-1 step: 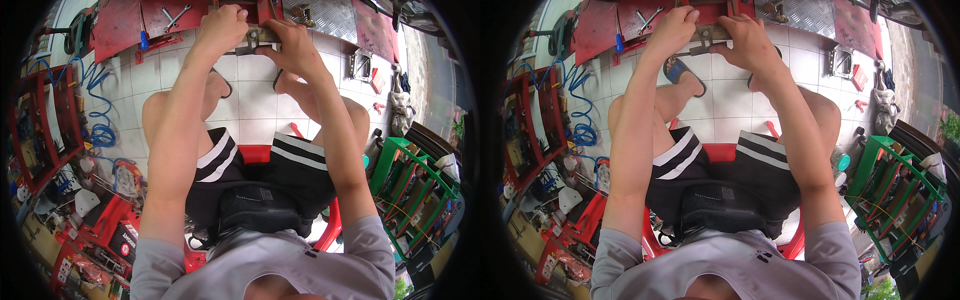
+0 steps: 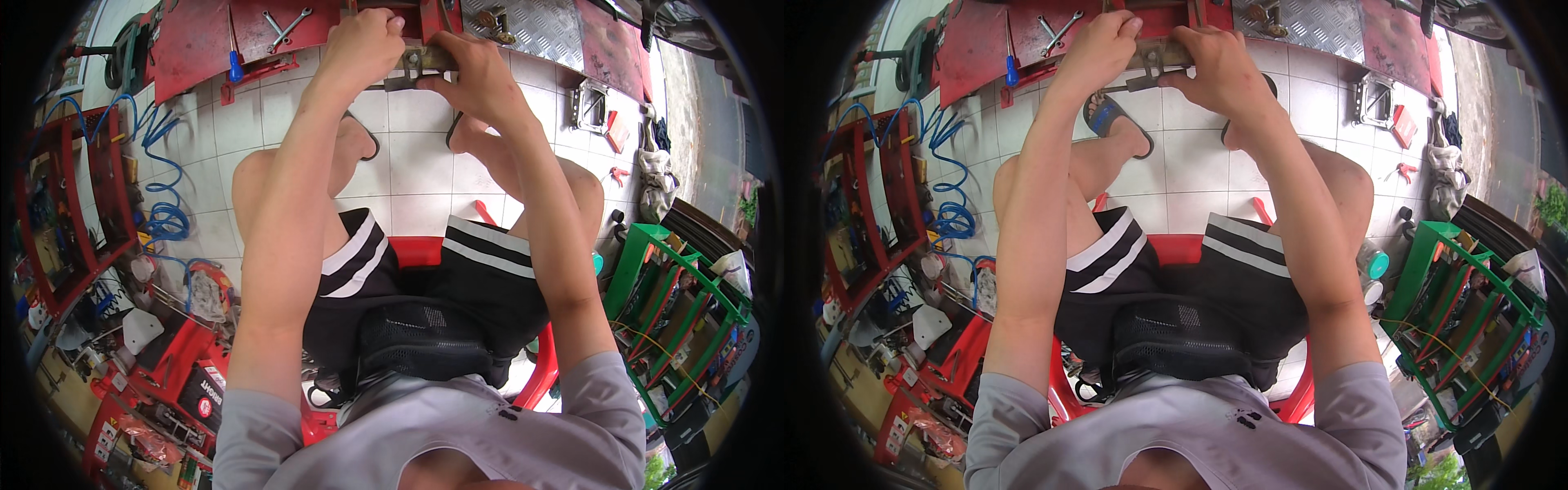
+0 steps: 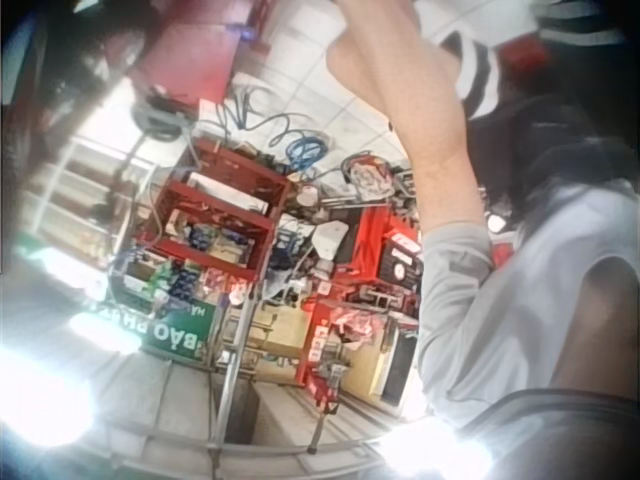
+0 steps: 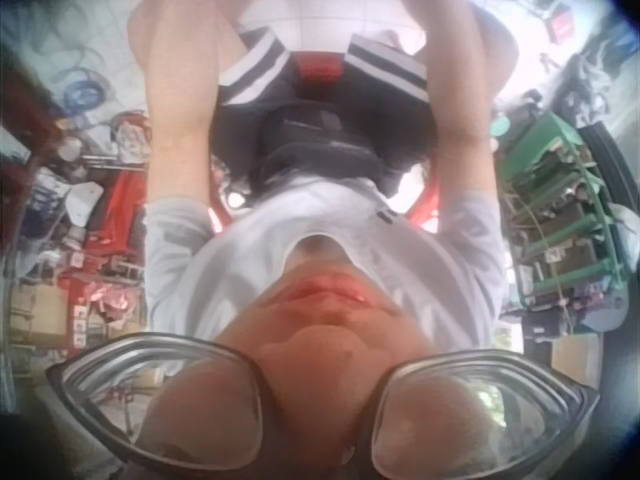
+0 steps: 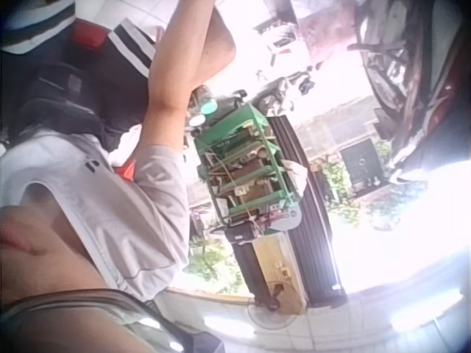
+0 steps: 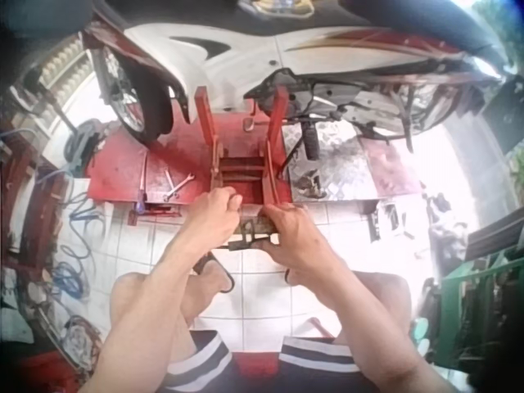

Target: The person sits on a low stool and works on a bicycle brake assembly held between their legs. They use a screwdriver to tighten screws on the brake caliper and handle various small metal components, including a brake pad and a metal bracket.

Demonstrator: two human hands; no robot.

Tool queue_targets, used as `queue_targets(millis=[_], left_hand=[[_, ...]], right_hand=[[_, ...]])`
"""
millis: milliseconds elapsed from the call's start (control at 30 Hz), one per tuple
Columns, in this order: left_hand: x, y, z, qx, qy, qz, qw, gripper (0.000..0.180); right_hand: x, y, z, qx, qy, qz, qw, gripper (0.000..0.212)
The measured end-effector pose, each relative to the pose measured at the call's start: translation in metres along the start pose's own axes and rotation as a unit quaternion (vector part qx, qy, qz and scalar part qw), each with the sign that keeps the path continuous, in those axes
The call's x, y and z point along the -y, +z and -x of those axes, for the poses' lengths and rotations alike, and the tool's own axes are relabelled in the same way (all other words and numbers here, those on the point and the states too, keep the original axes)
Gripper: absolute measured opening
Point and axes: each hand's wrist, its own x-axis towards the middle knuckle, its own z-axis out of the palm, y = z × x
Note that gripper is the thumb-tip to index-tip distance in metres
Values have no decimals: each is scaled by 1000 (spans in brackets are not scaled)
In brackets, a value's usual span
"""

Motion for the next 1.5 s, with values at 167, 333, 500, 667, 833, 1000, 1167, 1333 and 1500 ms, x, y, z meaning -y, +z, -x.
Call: queue_targets(millis=[167, 333, 500, 667, 833, 1000, 1167, 1333, 1500], left_hand=[[-16, -10, 1, 25, -49, 33, 998, 34], [-26, -24, 5, 74, -54, 60, 994, 25], [-15, -18, 7, 97, 11, 22, 995, 25], [-12, -15, 10, 110, 24, 58, 992, 27], [-17, -16, 10, 124, 17, 44, 991, 28], [-16, -14, 11, 180, 22, -43, 983, 23], [-10, -7, 11, 198, 24, -71, 977, 23], [-13, -10, 11, 201, 13, -56, 978, 24], [-12, -11, 11, 197, -7, -54, 979, 23]], right_hand=[[-8, 10, -4, -62, -33, 56, 996, 34], [-7, 22, -2, -131, -77, 141, 978, 29], [-2, 26, 0, -160, -64, 146, 974, 25], [1, 22, -1, -157, -68, 132, 976, 24], [-2, 21, -2, -153, -82, 118, 978, 27], [-6, 27, 0, -89, -56, 82, 991, 28], [-3, 28, 2, -70, -51, 58, 995, 29], [-5, 27, 1, -46, -40, 45, 997, 32], [2, 21, 1, -6, 3, -28, 1000, 38]])
